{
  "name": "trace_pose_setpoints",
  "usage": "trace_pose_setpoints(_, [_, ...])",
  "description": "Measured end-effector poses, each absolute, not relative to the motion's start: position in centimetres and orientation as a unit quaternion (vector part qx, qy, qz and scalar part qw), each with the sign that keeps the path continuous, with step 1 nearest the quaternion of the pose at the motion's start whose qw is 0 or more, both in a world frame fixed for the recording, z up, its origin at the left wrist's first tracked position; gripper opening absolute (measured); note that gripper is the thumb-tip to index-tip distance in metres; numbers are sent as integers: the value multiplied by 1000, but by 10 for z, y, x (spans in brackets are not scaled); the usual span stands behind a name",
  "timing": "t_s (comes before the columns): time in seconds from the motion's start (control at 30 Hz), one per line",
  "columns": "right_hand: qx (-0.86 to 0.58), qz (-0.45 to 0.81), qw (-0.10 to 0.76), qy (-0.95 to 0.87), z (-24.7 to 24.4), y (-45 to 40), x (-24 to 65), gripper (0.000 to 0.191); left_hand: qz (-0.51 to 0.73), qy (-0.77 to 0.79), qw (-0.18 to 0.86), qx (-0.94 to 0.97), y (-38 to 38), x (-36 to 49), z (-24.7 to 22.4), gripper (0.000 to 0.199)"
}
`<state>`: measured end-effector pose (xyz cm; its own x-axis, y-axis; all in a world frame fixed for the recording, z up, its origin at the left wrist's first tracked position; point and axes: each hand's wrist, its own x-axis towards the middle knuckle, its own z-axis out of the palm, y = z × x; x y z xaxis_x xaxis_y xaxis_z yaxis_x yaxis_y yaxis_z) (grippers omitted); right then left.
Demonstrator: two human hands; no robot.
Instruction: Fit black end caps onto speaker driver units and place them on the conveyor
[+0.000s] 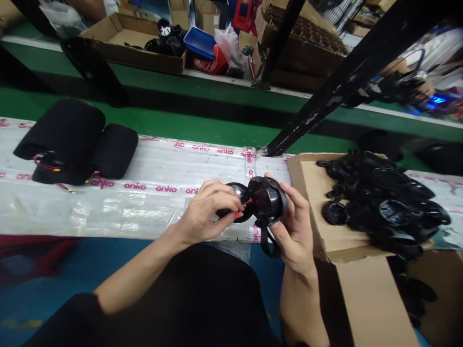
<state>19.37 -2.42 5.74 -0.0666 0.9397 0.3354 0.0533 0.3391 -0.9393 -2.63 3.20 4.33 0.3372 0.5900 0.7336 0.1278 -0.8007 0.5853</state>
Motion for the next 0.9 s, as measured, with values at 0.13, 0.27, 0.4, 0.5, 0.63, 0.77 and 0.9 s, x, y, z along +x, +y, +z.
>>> trace_pose_setpoints(0.13, [-414,399,548,-608,57,-25,191,57,534,276,160,783,29,-25,41,23])
trace_pose_setpoints(0.27, [-418,393,545,-611,59,-25,189,58,522,303,119,789,26,-17,44,23])
trace_pose_setpoints(0.4, [-406,390,549,-618,62,-24,189,59,509,320,116,791,25,-12,48,23])
trace_pose_setpoints(0.5, [-422,368,550,-620,63,-25,189,61,508,323,115,791,24,-11,50,22])
trace_pose_setpoints(0.63, [-419,366,548,-625,66,-25,190,66,509,331,154,780,26,-11,53,12])
trace_pose_setpoints(0.77, [-409,388,545,-620,68,-25,193,65,505,324,174,781,29,-13,57,5])
trace_pose_setpoints(0.9, [-413,384,535,-629,71,-28,194,63,478,326,132,805,30,-13,64,8])
